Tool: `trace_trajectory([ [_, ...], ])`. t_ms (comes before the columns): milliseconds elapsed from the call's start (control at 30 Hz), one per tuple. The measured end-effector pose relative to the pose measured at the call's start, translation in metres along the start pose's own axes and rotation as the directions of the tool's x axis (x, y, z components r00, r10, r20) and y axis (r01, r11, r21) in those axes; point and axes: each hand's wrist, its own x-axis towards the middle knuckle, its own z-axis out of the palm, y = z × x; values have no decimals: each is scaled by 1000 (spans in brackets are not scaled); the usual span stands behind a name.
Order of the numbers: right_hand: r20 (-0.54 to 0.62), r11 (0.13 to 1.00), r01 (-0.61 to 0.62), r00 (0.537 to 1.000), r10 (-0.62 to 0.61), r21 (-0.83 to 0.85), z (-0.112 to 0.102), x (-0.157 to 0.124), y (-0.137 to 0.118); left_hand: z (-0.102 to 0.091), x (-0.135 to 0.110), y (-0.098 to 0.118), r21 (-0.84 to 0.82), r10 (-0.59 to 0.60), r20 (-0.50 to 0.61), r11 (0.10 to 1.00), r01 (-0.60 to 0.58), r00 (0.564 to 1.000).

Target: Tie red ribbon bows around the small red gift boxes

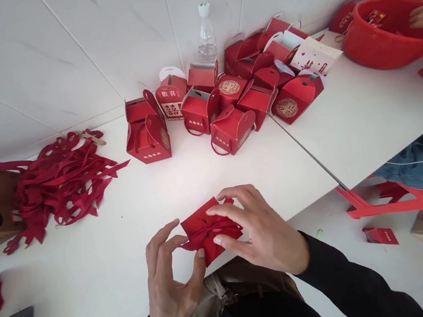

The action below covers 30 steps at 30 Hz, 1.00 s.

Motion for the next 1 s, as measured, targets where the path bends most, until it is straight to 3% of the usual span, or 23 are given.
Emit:
trace_trajectory([
  [100,30,998,59,998,-59,-18,8,2,0,0,-3,-5,28,29,-25,999,-28,999],
  [500,21,1000,8,1000,-9,23,12,6,10,-10,-15,-16,20,-74,-23,997,75,997],
  [667,119,995,-30,993,18,100,0,4,13,-20,-7,-9,-58,-153,-4,987,152,988],
  [733,147,984,-48,989,23,173,-7,2,16,-18,4,-1,-70,-123,-13,990,122,992],
  [867,84,961,-192,980,179,197,-13,-2,19,-6,23,13,-49,13,71,999,-10,997],
  [1000,-13,965,-207,977,211,162,-12,-8,14,-3,24,12,-62,-26,75,998,30,997],
])
